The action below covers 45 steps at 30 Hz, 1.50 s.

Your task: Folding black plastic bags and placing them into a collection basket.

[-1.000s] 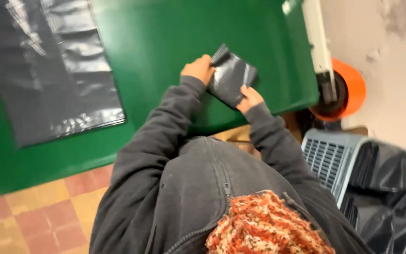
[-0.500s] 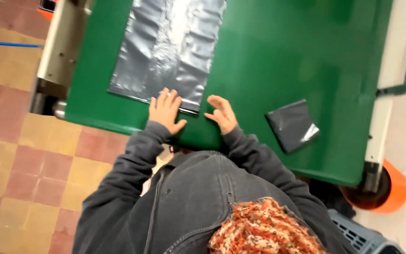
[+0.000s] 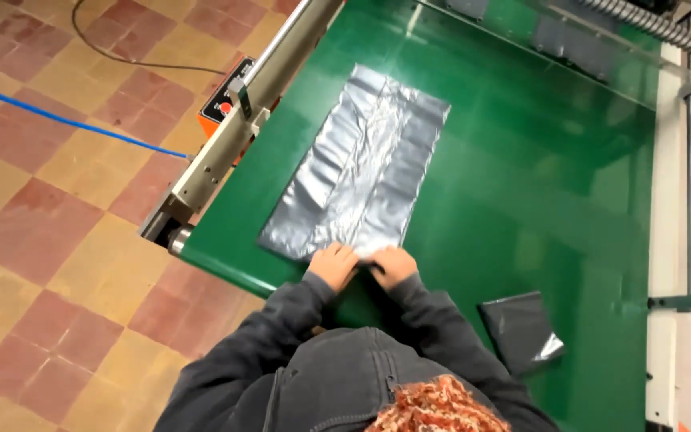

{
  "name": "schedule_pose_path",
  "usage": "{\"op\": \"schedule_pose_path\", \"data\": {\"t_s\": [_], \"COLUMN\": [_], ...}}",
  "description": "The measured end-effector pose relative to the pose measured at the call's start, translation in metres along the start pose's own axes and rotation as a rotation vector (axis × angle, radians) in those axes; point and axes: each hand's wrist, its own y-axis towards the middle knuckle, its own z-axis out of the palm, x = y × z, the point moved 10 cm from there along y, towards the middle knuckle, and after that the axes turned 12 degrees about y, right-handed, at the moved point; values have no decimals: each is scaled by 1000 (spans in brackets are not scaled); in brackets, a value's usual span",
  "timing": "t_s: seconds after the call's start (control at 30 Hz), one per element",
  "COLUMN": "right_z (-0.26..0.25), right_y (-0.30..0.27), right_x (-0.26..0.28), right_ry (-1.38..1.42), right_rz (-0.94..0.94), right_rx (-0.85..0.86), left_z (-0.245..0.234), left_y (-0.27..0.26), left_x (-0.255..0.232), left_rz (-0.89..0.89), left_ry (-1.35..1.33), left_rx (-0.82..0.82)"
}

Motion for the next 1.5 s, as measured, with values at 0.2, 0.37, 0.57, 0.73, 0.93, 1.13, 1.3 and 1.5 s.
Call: {"op": "schedule_pose_path", "data": {"t_s": [0.2, 0.37, 0.57, 0.73, 0.93, 1.13, 1.3, 1.5], "right_z": [-17, -87, -144, -154, -132, -104, -113, -127], "right_y": [-105, -107, -12, 60, 107, 116, 106, 37], "right_x": [-52, -70, -220, -302, -315, -342, -258, -67], "right_ry": [511, 523, 550, 315, -194, -289, -157, -93], "right_rz": [312, 281, 556, 548, 421, 704, 374, 14], "right_rx": [202, 37, -325, -446, -98, 183, -55, -222], "left_z": [0, 4, 111, 194, 221, 94, 229, 209], "left_y": [-57, -7, 155, 195, 203, 219, 133, 81], "left_x": [64, 79, 138, 169, 178, 84, 83, 110], "left_rz": [33, -38, -300, -420, -414, -170, -801, -977], "left_ry": [-185, -727, -785, -380, -280, -43, -1451, -2179], "left_rx": [457, 702, 210, 98, 61, 74, 556, 555]}}
